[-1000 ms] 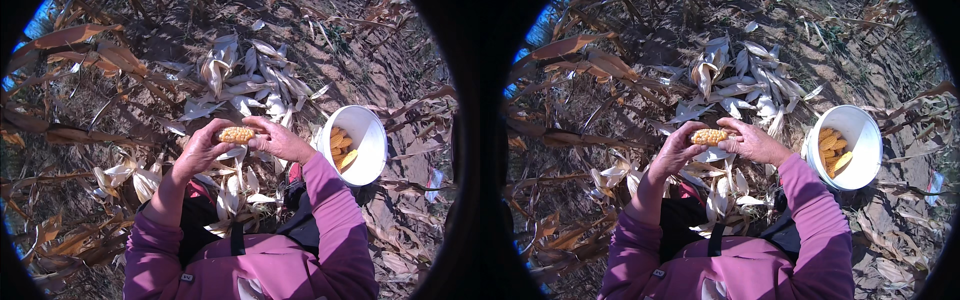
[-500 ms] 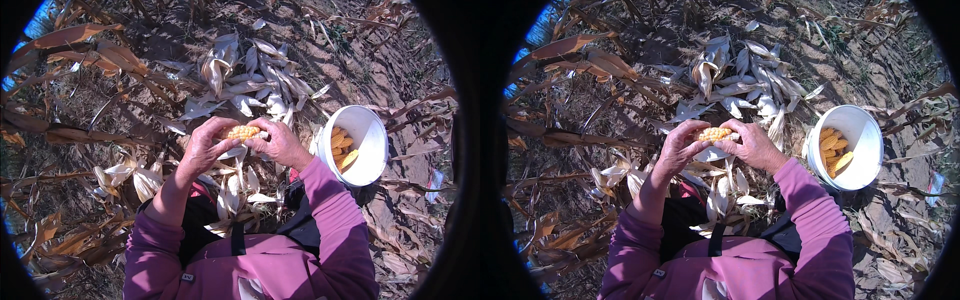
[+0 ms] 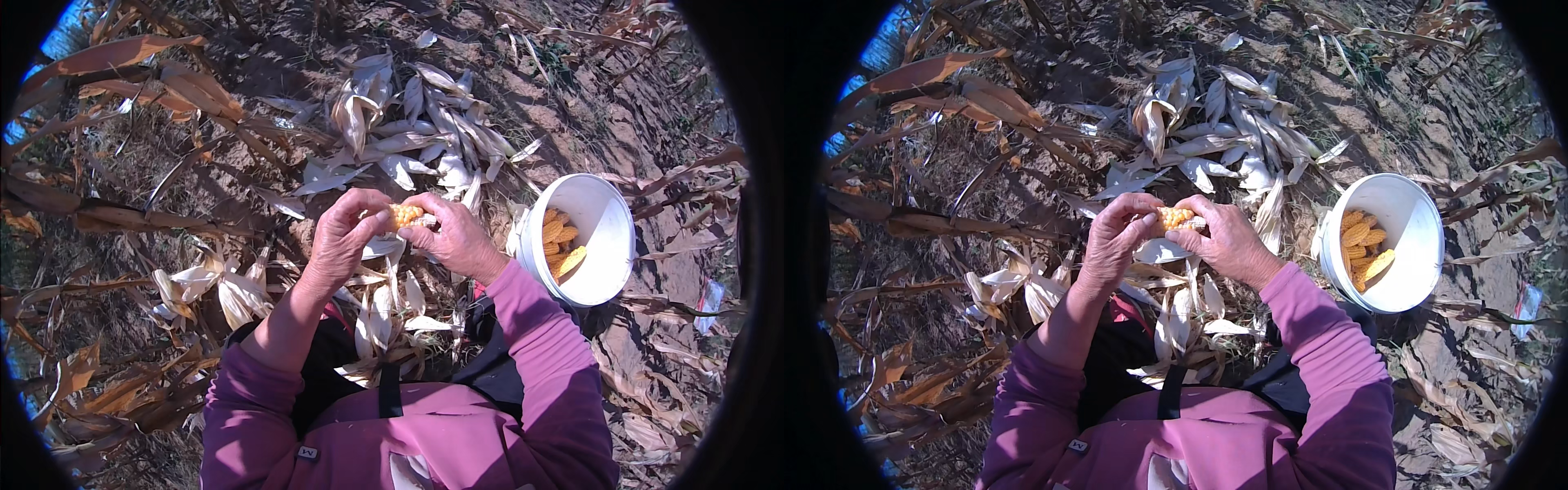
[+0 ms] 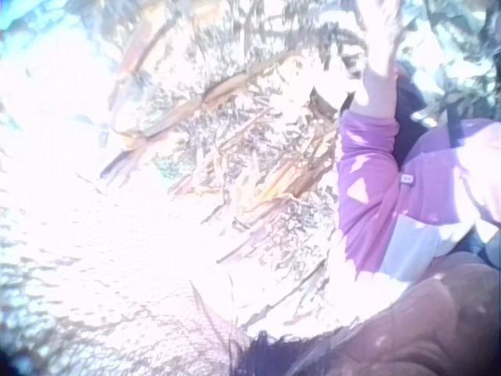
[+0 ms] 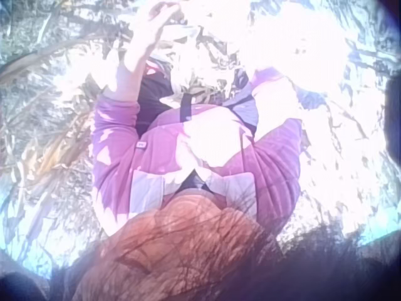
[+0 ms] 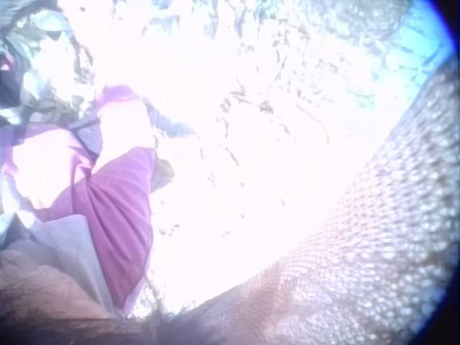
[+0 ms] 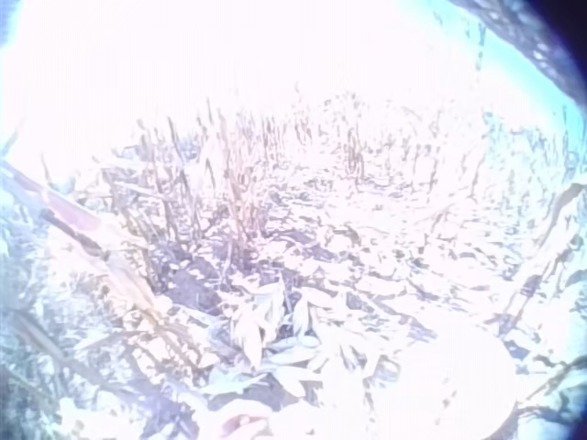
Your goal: The person shucks corn cobs by hand in a cornfield, removing the husks and placing the cleaned cobs into a white bucket. The person repeats this process for multiple cobs.
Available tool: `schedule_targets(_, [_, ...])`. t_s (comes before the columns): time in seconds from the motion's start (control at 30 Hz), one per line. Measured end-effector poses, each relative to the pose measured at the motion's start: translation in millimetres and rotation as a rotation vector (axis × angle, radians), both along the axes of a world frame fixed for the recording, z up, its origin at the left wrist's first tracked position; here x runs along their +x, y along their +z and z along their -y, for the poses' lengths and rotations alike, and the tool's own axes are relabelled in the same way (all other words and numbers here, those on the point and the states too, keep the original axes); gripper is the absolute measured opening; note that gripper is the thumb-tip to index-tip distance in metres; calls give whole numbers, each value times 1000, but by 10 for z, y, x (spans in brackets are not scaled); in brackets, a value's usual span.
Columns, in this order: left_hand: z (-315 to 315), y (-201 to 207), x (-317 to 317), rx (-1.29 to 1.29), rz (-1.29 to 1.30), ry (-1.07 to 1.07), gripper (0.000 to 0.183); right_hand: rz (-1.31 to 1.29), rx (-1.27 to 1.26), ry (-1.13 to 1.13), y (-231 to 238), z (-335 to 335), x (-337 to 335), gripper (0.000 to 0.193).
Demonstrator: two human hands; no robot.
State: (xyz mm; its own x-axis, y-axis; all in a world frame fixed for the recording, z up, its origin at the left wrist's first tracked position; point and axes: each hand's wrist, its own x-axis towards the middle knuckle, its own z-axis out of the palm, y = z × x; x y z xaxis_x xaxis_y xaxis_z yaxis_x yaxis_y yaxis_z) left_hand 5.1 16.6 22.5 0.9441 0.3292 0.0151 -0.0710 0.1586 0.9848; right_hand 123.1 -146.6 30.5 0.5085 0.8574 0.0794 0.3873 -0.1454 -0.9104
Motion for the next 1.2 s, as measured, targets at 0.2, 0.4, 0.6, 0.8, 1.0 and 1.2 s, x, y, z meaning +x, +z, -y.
schedule_targets(0.2, [-26,3,10,357,24,163,3,29,0,-28,-80,-11,-10,44])
schedule_targets(0.4, [-511,-82,4,600,-84,410,16,-12,99,-15,-65,31,57,47])
schedule_targets(0.6, [-501,-4,-50,619,-313,83,56,-124,29,18,-5,60,89,47])
schedule_targets(0.8, [-208,225,-4,51,-177,-261,40,-101,75,-18,-34,74,83,44])
schedule_targets(1.0, [-130,92,12,65,-195,-145,39,-45,56,-13,-122,25,34,45])
schedule_targets(1.2, [-168,119,-14,259,-256,-162,38,-10,164,-18,-83,-54,45,38])
